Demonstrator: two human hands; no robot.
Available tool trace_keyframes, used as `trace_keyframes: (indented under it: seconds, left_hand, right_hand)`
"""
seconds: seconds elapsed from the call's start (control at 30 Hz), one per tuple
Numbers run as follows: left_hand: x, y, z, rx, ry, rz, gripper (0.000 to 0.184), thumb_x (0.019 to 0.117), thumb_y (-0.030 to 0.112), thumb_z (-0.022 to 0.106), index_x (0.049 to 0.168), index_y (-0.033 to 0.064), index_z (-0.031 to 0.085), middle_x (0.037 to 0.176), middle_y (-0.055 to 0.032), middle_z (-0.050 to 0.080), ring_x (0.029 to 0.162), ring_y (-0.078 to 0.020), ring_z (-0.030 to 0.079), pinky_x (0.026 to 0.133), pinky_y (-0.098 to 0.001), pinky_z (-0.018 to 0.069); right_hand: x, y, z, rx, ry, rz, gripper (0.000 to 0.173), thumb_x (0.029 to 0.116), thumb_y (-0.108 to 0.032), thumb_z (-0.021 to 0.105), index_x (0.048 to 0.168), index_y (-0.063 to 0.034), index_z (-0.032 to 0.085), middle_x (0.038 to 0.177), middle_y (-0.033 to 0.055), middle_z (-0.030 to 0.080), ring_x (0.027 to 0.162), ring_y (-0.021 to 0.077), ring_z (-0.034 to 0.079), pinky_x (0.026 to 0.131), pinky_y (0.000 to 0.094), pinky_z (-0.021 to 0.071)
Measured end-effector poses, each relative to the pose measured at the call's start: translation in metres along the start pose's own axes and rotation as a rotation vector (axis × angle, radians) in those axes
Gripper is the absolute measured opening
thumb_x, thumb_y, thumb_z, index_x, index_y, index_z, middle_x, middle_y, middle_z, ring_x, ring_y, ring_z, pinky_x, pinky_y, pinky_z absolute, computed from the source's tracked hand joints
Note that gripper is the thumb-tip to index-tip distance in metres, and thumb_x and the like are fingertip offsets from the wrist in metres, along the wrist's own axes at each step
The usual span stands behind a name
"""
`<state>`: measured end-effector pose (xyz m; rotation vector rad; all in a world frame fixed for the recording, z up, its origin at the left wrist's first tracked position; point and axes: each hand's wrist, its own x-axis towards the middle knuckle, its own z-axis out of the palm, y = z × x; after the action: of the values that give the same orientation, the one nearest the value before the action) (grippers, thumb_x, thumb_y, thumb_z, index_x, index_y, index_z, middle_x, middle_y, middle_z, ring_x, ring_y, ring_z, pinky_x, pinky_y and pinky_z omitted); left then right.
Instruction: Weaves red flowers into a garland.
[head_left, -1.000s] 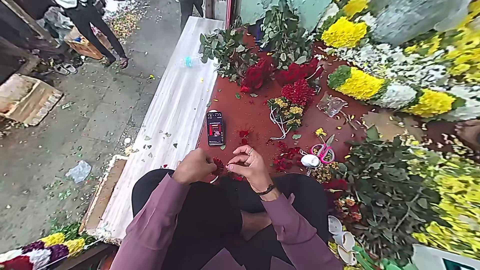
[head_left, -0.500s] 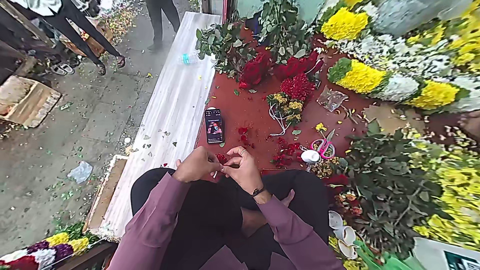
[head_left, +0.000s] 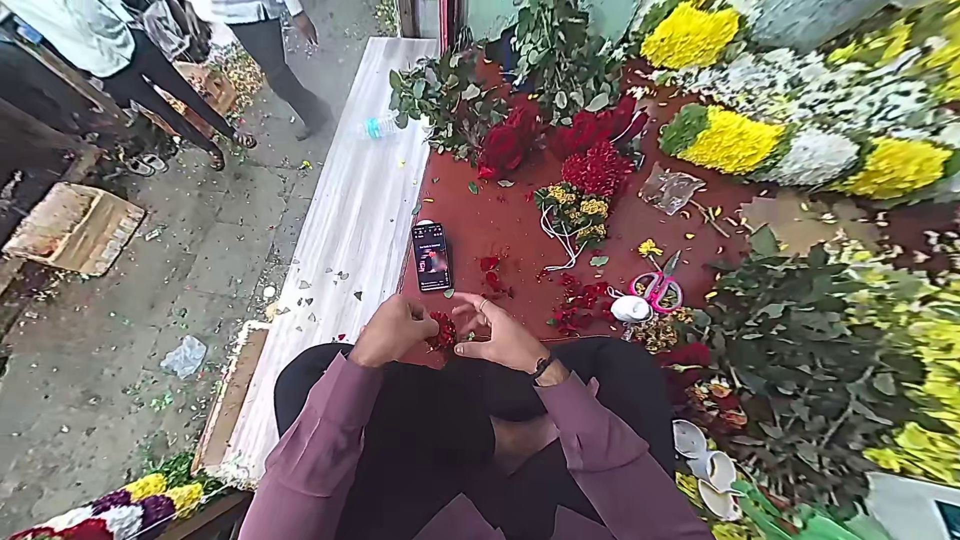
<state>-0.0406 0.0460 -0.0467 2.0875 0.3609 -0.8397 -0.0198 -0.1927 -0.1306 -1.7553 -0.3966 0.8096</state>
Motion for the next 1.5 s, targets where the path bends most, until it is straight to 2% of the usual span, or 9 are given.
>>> trace_keyframes:
  seconds: [0.17, 0.33, 0.47, 0.63, 0.73, 0.87, 1.2, 1.33, 1.5]
  left_hand:
    - [-0.001, -0.005, -0.006, -0.055, 0.067, -0.005, 0.028, 0.0873, 0.027, 0.073, 0.065, 0.0131, 0.065, 0.057, 0.0025, 0.057, 0.053, -0.0106, 0.051, 0.055, -0.038, 0.0427]
    - [-0.004, 0.003, -0.004, 0.124, 0.163, -0.071, 0.031, 0.0855, 0.038, 0.071, 0.068, 0.0133, 0.066, 0.063, -0.0029, 0.061, 0.061, -0.0212, 0.06, 0.058, -0.051, 0.0485]
    - [-0.037, 0.048, 0.003, 0.516, -0.128, 0.077, 0.03, 0.0862, 0.039, 0.069, 0.083, 0.0089, 0.071, 0.079, -0.013, 0.069, 0.08, -0.0361, 0.068, 0.069, -0.0663, 0.0527]
    - [-0.051, 0.076, 0.007, 0.003, -0.284, 0.62, 0.015, 0.0947, 0.02, 0.068, 0.089, 0.0089, 0.075, 0.077, 0.0024, 0.07, 0.066, -0.0056, 0.063, 0.062, -0.0296, 0.0548]
    - [-0.046, 0.078, 0.009, -0.198, -0.004, 0.561, 0.013, 0.0964, 0.018, 0.067, 0.093, 0.0087, 0.074, 0.08, 0.0018, 0.072, 0.069, -0.007, 0.067, 0.064, -0.0286, 0.0587]
    - [-0.029, 0.056, 0.008, 0.079, 0.452, 0.424, 0.015, 0.0934, 0.028, 0.065, 0.085, 0.0177, 0.073, 0.07, 0.007, 0.067, 0.06, -0.0049, 0.061, 0.056, -0.0324, 0.0533]
    - [-0.024, 0.021, -0.004, 0.353, -0.112, 0.278, 0.017, 0.0905, 0.03, 0.069, 0.089, 0.0143, 0.075, 0.079, -0.0013, 0.073, 0.072, -0.0182, 0.07, 0.07, -0.0519, 0.0587]
    - [-0.015, 0.011, 0.0, 0.264, -0.078, 0.253, 0.016, 0.0906, 0.029, 0.068, 0.089, 0.0156, 0.076, 0.079, 0.0017, 0.073, 0.07, -0.0131, 0.068, 0.068, -0.0455, 0.0585]
    - [-0.007, 0.002, 0.014, 0.258, -0.132, 0.232, 0.015, 0.09, 0.031, 0.067, 0.086, 0.018, 0.075, 0.077, 0.0035, 0.071, 0.068, -0.0123, 0.067, 0.067, -0.0442, 0.0575]
  right_hand:
    - [-0.004, -0.006, -0.012, 0.065, 0.12, -0.051, 0.016, 0.092, -0.026, 0.076, 0.093, -0.0107, 0.08, 0.093, -0.0015, 0.076, 0.086, 0.007, 0.071, 0.081, 0.0297, 0.0604]
    - [-0.018, -0.026, -0.008, 0.111, -0.022, -0.237, 0.015, 0.0931, -0.022, 0.074, 0.092, -0.0078, 0.078, 0.088, 0.0001, 0.073, 0.082, 0.0058, 0.068, 0.076, 0.0258, 0.0581]
    - [-0.018, -0.044, -0.014, 0.244, 0.016, -0.438, 0.012, 0.0934, -0.013, 0.075, 0.095, -0.0015, 0.078, 0.089, 0.0054, 0.073, 0.085, 0.0103, 0.067, 0.079, 0.028, 0.0575]
    - [-0.012, -0.023, -0.014, 0.622, -0.108, -0.297, 0.007, 0.0951, -0.006, 0.068, 0.092, -0.0039, 0.074, 0.087, -0.0019, 0.071, 0.081, 0.0027, 0.064, 0.076, 0.0249, 0.0558]
    - [-0.005, 0.034, 0.023, 0.824, -0.151, -0.712, 0.02, 0.1007, -0.007, 0.059, 0.117, 0.0024, 0.065, 0.106, 0.0026, 0.071, 0.093, 0.0023, 0.065, 0.078, 0.0184, 0.0553]
    - [-0.021, -0.029, 0.005, 0.708, -0.213, -0.38, 0.009, 0.0945, -0.004, 0.069, 0.095, -0.0028, 0.078, 0.089, 0.0022, 0.076, 0.065, 0.001, 0.061, 0.058, 0.0197, 0.0503]
    - [-0.013, -0.013, -0.046, 0.419, -0.165, -0.145, 0.015, 0.0973, -0.015, 0.07, 0.098, -0.0013, 0.076, 0.081, 0.0011, 0.072, 0.067, 0.0044, 0.062, 0.063, 0.0229, 0.0525]
    - [0.027, 0.025, -0.079, -0.016, 0.093, 0.268, 0.021, 0.0992, -0.026, 0.068, 0.105, -0.0068, 0.076, 0.095, 0.0063, 0.075, 0.085, 0.0164, 0.071, 0.08, 0.039, 0.0594]
    - [0.09, 0.1, -0.078, -0.435, 0.46, 0.598, 0.045, 0.0885, -0.057, 0.07, 0.095, -0.0128, 0.076, 0.091, 0.0165, 0.073, 0.087, 0.0378, 0.07, 0.073, 0.0662, 0.054]
